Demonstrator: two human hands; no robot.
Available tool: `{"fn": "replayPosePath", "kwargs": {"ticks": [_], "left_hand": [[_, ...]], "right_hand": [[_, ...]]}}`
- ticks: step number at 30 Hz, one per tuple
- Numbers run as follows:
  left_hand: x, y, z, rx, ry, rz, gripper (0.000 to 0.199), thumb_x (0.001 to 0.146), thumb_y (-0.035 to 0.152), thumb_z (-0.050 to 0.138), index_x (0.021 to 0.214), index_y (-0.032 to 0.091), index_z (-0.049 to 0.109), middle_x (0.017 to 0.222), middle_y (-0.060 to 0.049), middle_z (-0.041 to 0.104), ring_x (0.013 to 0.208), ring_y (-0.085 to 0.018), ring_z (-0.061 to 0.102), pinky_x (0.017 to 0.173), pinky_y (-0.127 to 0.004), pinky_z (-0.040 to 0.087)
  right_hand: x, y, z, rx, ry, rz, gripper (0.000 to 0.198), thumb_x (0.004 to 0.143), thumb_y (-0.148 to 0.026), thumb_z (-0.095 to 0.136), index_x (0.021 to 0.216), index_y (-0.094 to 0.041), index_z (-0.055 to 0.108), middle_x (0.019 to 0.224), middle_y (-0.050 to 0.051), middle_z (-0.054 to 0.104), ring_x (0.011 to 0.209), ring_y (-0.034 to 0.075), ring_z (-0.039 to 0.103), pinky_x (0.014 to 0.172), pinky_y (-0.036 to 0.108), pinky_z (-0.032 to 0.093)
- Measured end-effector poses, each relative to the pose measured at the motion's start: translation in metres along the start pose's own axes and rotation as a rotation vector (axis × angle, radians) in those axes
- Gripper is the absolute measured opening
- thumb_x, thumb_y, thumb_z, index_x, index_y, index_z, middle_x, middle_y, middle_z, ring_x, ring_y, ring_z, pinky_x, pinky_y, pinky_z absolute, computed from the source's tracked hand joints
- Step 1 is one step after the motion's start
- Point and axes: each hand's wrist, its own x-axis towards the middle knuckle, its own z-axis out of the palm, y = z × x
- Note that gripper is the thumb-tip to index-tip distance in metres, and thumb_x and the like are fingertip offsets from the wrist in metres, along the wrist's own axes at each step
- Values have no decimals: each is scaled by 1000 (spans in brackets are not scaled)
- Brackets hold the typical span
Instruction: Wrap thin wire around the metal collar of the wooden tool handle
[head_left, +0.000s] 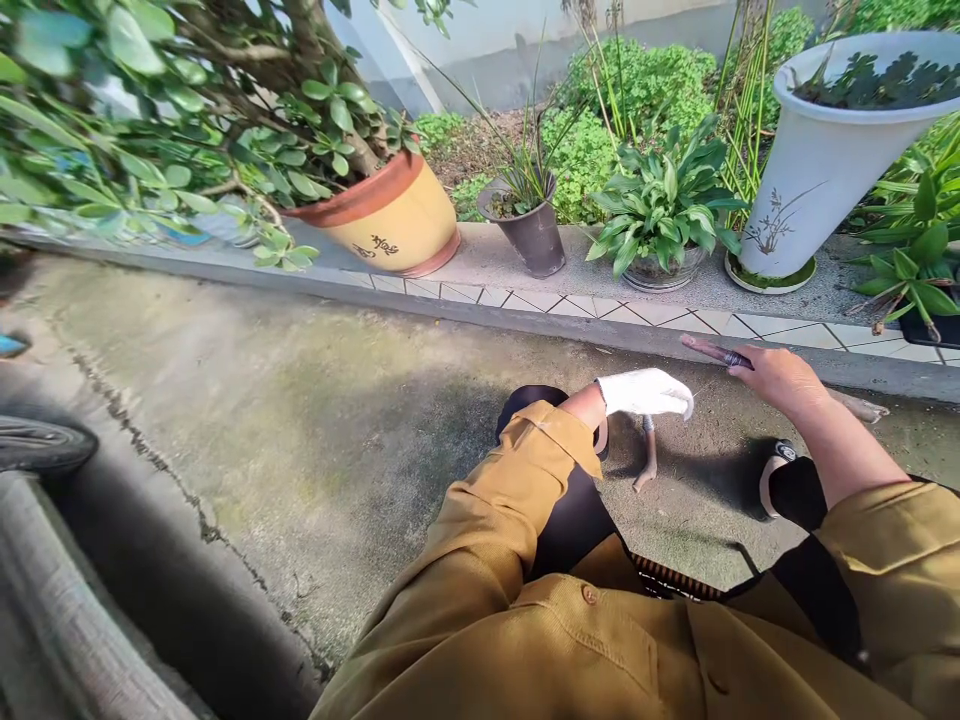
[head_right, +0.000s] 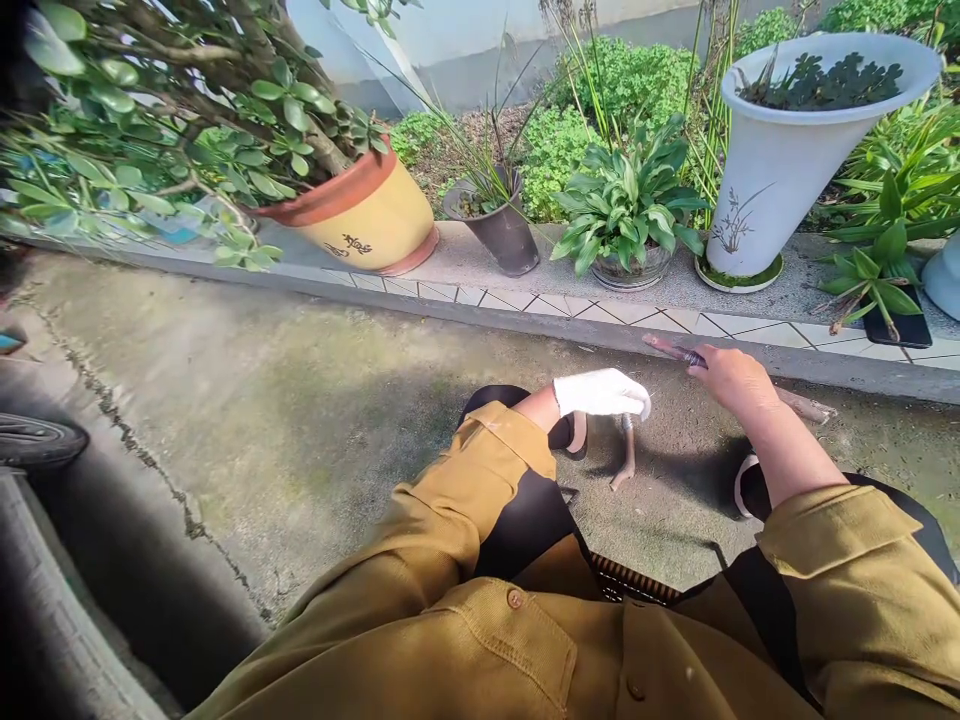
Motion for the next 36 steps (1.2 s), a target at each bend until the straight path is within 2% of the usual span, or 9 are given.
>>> {"fn": "replayPosePath", "kwargs": {"ticks": [2,6,11,18,20,23,28,33,36], "left_hand": [[1,2,-3,-8,18,9,22,92,34,61,91,20,78,80,-10,69,82,-19,65,71,-30,50],[12,1,-8,-39,48,16,23,90,35,63,82,16,75,86,-9,71,79,-17,64,75,-30,50],[21,-7,-6,-62,95,-23,31,95,34,52,88,13,72,84,-7,69,72,-14,58,71,-28,48],[21,-7,7,-100,-56,-43,16,88,27,63,83,17,75,74,-4,67,70,-15,59,69,-28,48],[19,-6,9,-109,-71,-43,14,86,27,66,82,19,76,75,-5,68,73,-16,61,70,-29,49],[17,-5,8,-154,-109,-37,13,85,29,69,79,20,77,76,-6,70,74,-16,61,70,-28,49],[17,-8,0,-400,-183,29,23,86,35,68,82,13,75,85,-8,72,71,-12,58,68,-25,48],[19,-12,-3,-542,-7,48,25,87,36,63,85,12,69,89,-8,70,74,-10,57,70,-23,47],[24,-17,0,-503,62,36,25,89,36,60,85,13,67,89,-6,69,70,-9,53,68,-22,44]], "right_hand": [[-5,-5,2,5,-110,-90,39,87,-42,66,121,-24,76,92,13,78,83,31,72,71,39,51],[-21,-13,3,298,-236,-355,30,81,-49,72,104,-33,82,84,6,77,78,30,70,71,42,54],[-26,-5,-11,452,-270,-436,40,79,-60,72,106,-32,80,79,1,75,74,25,67,68,36,54],[-3,23,-14,886,173,-88,49,84,-64,63,102,-19,71,67,2,63,57,15,54,58,29,45],[-2,25,-12,811,210,-29,45,88,-58,59,105,-19,72,70,3,65,59,17,56,58,29,44],[-1,23,-9,419,178,65,40,90,-49,58,110,-19,75,77,8,71,67,23,61,62,33,42],[0,17,-2,18,-132,-8,39,91,-39,56,121,-22,74,99,14,75,85,29,67,69,35,43],[-10,1,2,277,-710,-404,24,83,-39,63,93,-20,76,71,3,65,70,20,59,64,29,40],[-20,-14,-1,487,-895,-583,39,79,-53,68,93,-19,78,68,0,59,67,17,51,61,27,36]]}}
